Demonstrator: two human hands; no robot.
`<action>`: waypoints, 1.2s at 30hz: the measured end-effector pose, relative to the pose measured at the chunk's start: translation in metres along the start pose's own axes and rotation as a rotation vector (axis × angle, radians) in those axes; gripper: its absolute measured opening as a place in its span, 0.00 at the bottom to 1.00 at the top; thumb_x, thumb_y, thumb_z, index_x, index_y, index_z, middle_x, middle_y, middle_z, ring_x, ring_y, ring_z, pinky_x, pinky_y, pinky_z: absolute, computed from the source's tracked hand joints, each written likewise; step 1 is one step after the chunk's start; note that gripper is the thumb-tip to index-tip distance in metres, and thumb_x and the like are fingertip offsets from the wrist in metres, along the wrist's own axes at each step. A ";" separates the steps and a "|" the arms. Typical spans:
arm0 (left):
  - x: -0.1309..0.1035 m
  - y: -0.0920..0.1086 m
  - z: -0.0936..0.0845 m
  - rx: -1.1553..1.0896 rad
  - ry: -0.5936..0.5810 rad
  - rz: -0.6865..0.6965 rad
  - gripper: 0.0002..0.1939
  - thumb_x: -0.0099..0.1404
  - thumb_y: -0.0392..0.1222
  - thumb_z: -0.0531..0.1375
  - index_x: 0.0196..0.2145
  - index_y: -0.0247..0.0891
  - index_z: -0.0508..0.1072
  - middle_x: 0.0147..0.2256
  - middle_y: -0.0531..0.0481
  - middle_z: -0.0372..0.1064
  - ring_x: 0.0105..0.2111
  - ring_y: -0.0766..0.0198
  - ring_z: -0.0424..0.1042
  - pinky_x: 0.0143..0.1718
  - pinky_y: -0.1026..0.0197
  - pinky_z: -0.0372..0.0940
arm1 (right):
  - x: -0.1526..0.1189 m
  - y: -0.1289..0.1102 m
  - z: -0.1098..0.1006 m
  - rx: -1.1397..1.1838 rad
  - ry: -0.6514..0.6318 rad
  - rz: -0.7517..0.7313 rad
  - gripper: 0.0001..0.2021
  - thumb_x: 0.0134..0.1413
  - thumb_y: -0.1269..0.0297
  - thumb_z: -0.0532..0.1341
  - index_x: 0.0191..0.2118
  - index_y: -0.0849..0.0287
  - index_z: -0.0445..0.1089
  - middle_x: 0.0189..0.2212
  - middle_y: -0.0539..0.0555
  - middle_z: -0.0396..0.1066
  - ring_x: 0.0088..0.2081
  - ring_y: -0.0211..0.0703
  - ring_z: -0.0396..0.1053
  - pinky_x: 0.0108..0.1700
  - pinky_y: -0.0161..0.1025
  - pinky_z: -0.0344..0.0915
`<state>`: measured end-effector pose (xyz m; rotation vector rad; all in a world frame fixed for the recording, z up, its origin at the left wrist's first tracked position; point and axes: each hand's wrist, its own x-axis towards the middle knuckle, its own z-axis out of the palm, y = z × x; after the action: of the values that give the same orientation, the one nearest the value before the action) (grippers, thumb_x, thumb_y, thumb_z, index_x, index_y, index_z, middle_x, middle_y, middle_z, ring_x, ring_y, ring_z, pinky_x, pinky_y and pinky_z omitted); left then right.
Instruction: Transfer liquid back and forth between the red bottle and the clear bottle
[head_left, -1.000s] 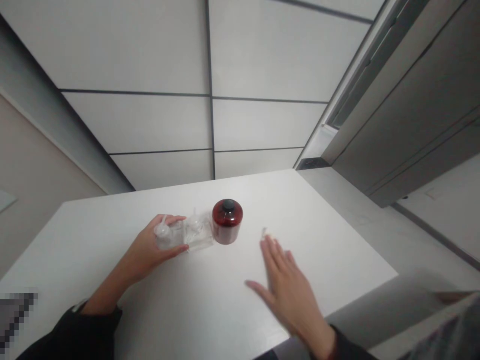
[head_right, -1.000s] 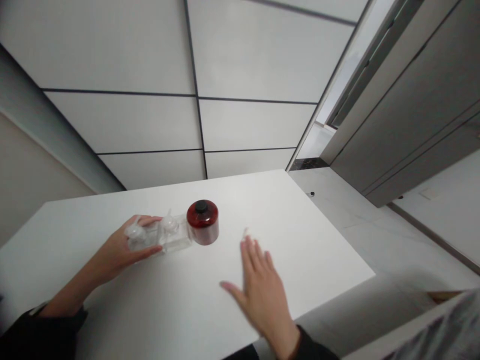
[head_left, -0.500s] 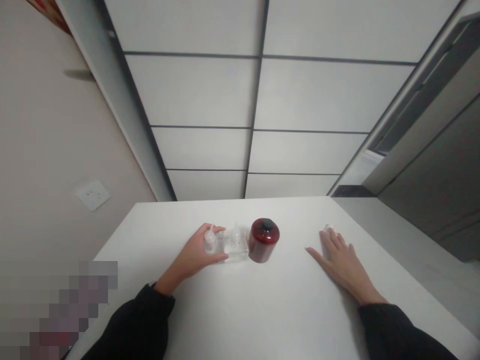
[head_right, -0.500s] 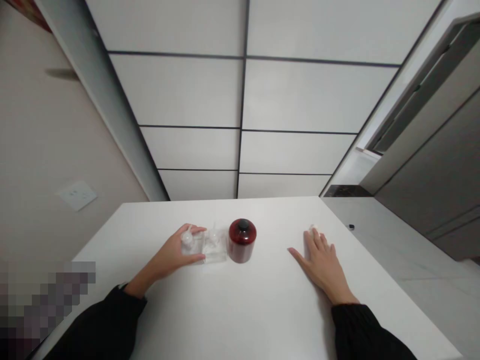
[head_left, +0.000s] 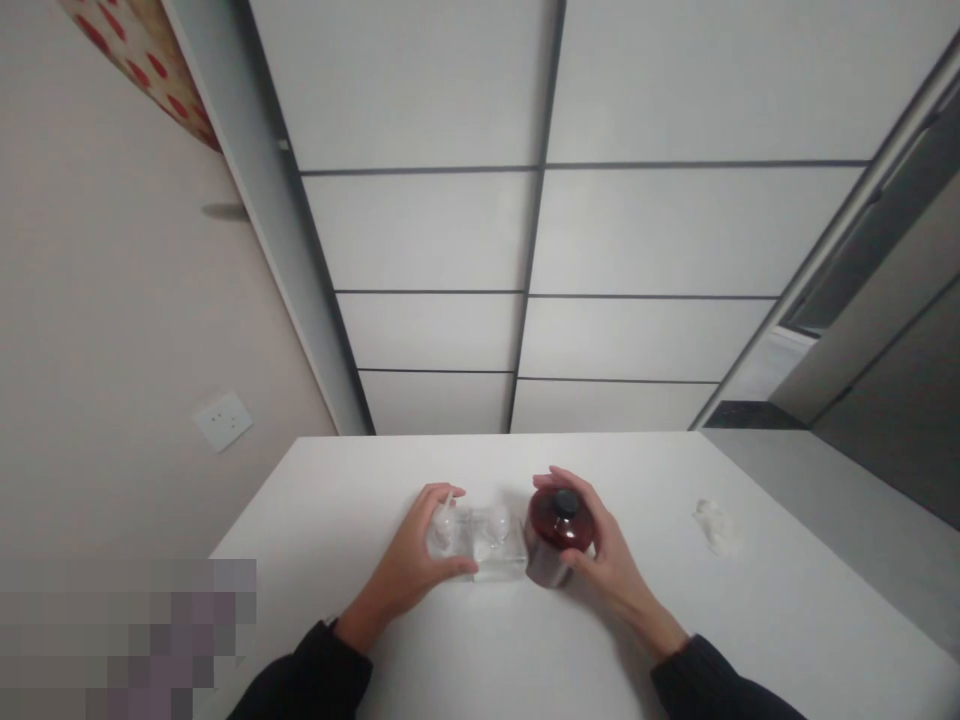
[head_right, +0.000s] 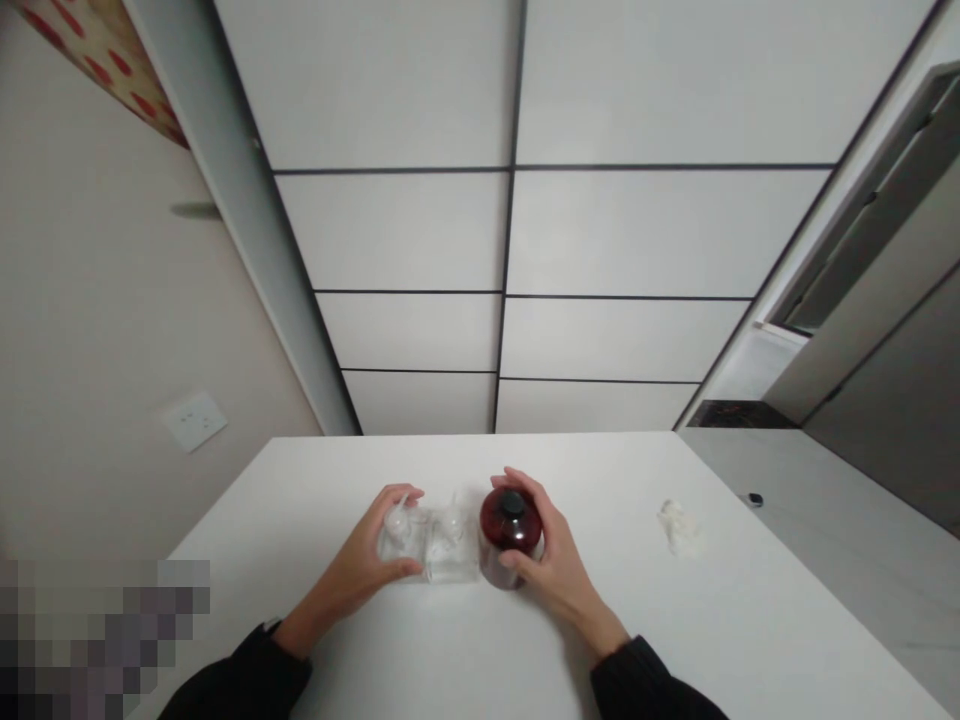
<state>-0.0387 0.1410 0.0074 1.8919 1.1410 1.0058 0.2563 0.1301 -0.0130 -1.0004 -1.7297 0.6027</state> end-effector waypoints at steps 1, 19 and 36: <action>0.000 -0.001 0.000 -0.002 0.001 0.008 0.44 0.54 0.75 0.71 0.56 0.42 0.72 0.56 0.38 0.70 0.59 0.41 0.70 0.65 0.42 0.63 | -0.004 0.003 0.002 0.029 0.002 0.024 0.50 0.54 0.19 0.59 0.71 0.52 0.58 0.62 0.65 0.73 0.60 0.62 0.74 0.63 0.54 0.70; -0.004 0.007 -0.001 0.040 -0.020 -0.099 0.46 0.52 0.44 0.78 0.65 0.42 0.66 0.60 0.39 0.72 0.62 0.42 0.70 0.69 0.40 0.60 | -0.006 0.007 -0.008 0.207 -0.181 0.312 0.54 0.38 0.39 0.81 0.68 0.54 0.62 0.62 0.65 0.71 0.62 0.65 0.71 0.68 0.62 0.62; -0.004 0.003 -0.001 0.067 -0.080 -0.062 0.49 0.55 0.45 0.77 0.70 0.48 0.63 0.61 0.41 0.75 0.60 0.43 0.71 0.67 0.40 0.61 | 0.002 -0.001 -0.010 0.251 -0.263 0.345 0.49 0.35 0.36 0.81 0.59 0.57 0.68 0.54 0.62 0.76 0.57 0.65 0.73 0.64 0.61 0.66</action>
<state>-0.0399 0.1368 0.0093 1.9188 1.1927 0.8606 0.2647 0.1303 -0.0072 -1.0821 -1.6613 1.1887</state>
